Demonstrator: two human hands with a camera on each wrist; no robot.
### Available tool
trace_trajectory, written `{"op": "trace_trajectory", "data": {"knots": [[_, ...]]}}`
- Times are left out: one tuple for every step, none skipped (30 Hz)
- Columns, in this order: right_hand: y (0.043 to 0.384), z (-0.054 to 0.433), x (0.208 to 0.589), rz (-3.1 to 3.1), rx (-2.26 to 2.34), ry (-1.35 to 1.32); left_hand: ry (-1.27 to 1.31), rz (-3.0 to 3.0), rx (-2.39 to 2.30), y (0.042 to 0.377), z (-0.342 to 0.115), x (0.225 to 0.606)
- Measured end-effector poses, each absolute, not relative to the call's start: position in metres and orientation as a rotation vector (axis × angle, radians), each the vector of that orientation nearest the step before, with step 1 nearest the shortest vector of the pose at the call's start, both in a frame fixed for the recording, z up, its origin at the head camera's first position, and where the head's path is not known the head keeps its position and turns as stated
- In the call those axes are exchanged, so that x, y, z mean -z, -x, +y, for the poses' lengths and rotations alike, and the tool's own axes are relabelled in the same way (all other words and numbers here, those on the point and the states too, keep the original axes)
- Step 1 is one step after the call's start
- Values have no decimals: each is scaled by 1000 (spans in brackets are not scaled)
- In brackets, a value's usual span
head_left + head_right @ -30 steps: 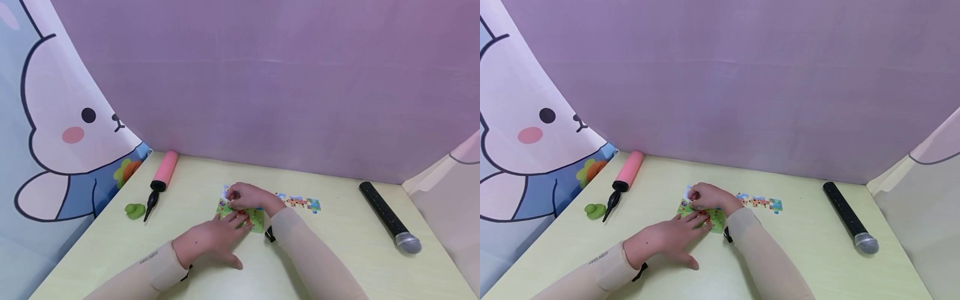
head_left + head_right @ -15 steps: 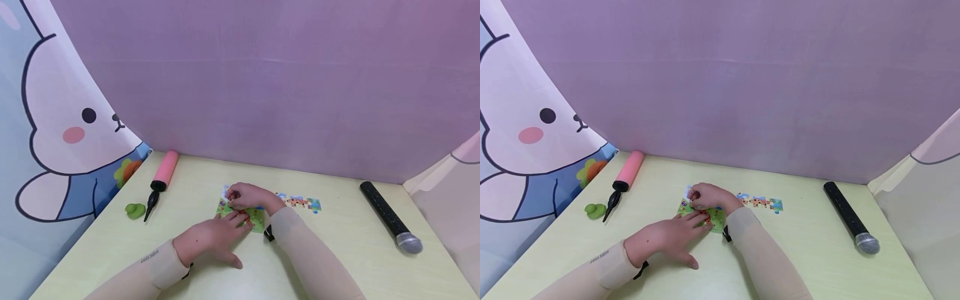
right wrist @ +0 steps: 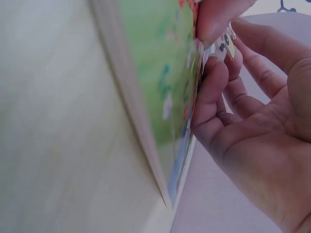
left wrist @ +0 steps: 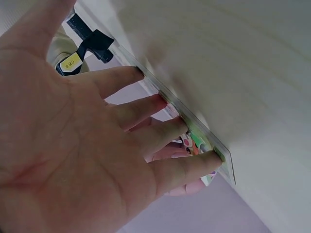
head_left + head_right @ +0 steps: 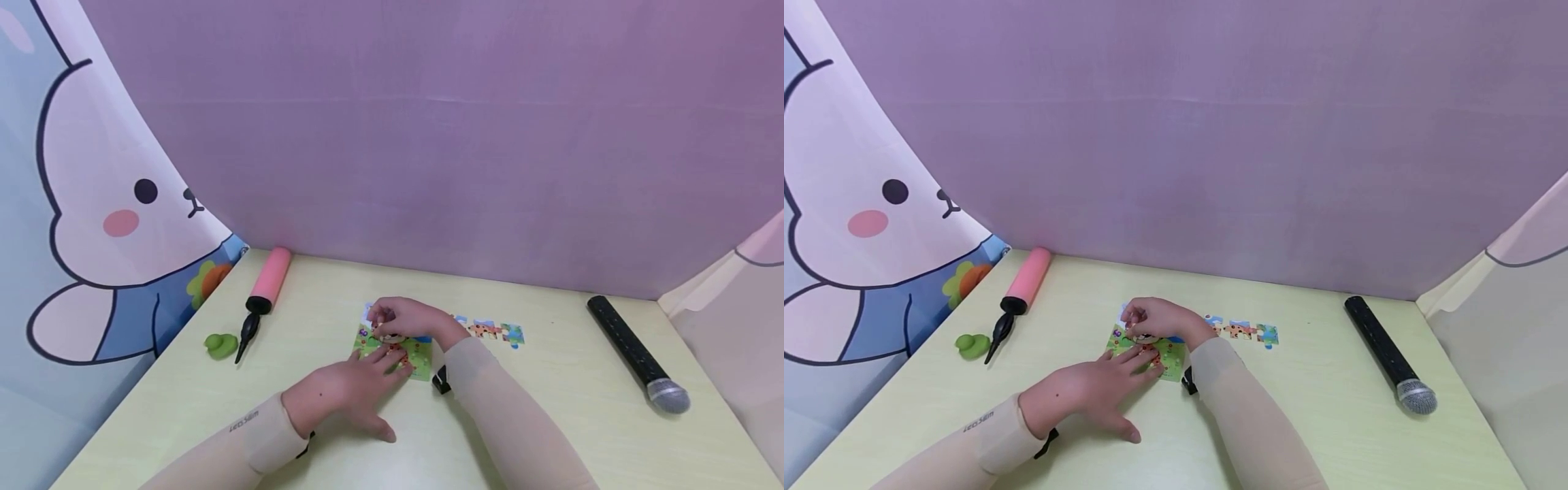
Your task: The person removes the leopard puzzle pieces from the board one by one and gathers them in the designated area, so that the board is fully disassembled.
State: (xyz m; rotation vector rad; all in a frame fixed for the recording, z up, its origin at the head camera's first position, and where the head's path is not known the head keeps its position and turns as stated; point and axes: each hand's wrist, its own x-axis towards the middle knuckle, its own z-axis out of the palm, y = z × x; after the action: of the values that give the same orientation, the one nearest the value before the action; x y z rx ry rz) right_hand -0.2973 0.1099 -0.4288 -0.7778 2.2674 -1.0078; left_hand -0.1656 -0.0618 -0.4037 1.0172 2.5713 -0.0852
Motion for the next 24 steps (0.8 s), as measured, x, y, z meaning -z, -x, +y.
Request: {"op": "trace_trajectory", "data": {"knots": [[297,110,429,2262,1017,775,-1017,2571,86,165,-62,404],[298,110,429,2251,1033,770,-1019,2571,89,165,-62,405],[298,110,430,2240,1049,766,-1021,2570,92,165,-62,405],[298,110,430,2231,1064,763,-1021,2568,92,165,-62,406],[298,110,430,2223,1079,759,-1022,2566,92,165,-62,407],[298,110,431,2215,1091,755,-1023,2566,95,165,-62,407],[298,110,431,2210,1100,754,-1021,2564,94,166,-62,408],[298,110,431,2205,1109,753,-1020,2562,93,166,-63,408],[298,110,431,2206,1112,757,-1018,2559,91,166,-63,408],[298,110,431,2208,1113,760,-1016,2556,87,166,-63,408],[297,111,431,2210,1114,764,-1015,2554,87,166,-63,408],[297,111,431,2215,1111,770,-1014,2551,85,166,-63,408],[297,111,431,2221,1111,773,-1012,2549,81,166,-63,408],[297,112,431,2227,1115,773,-1011,2547,77,166,-63,408],[297,112,431,2231,1123,772,-1010,2546,75,166,-63,408],[298,113,432,2235,1131,767,-1008,2544,71,166,-63,408],[298,114,432,2240,1140,761,-1007,2545,71,166,-63,408],[298,115,432,2245,1149,751,-1007,2547,73,166,-63,407],[298,115,432,2247,1160,738,-1006,2549,76,166,-63,407],[298,116,432,2246,1174,726,-1005,2551,78,166,-63,407],[299,117,432,2246,1186,712,-1004,2552,80,165,-63,407],[299,118,432,2247,1196,701,-1005,2553,81,165,-63,407],[299,118,432,2245,1209,690,-1007,2557,84,165,-63,406],[299,119,431,2241,1224,678,-1009,2559,87,165,-63,406]]}}
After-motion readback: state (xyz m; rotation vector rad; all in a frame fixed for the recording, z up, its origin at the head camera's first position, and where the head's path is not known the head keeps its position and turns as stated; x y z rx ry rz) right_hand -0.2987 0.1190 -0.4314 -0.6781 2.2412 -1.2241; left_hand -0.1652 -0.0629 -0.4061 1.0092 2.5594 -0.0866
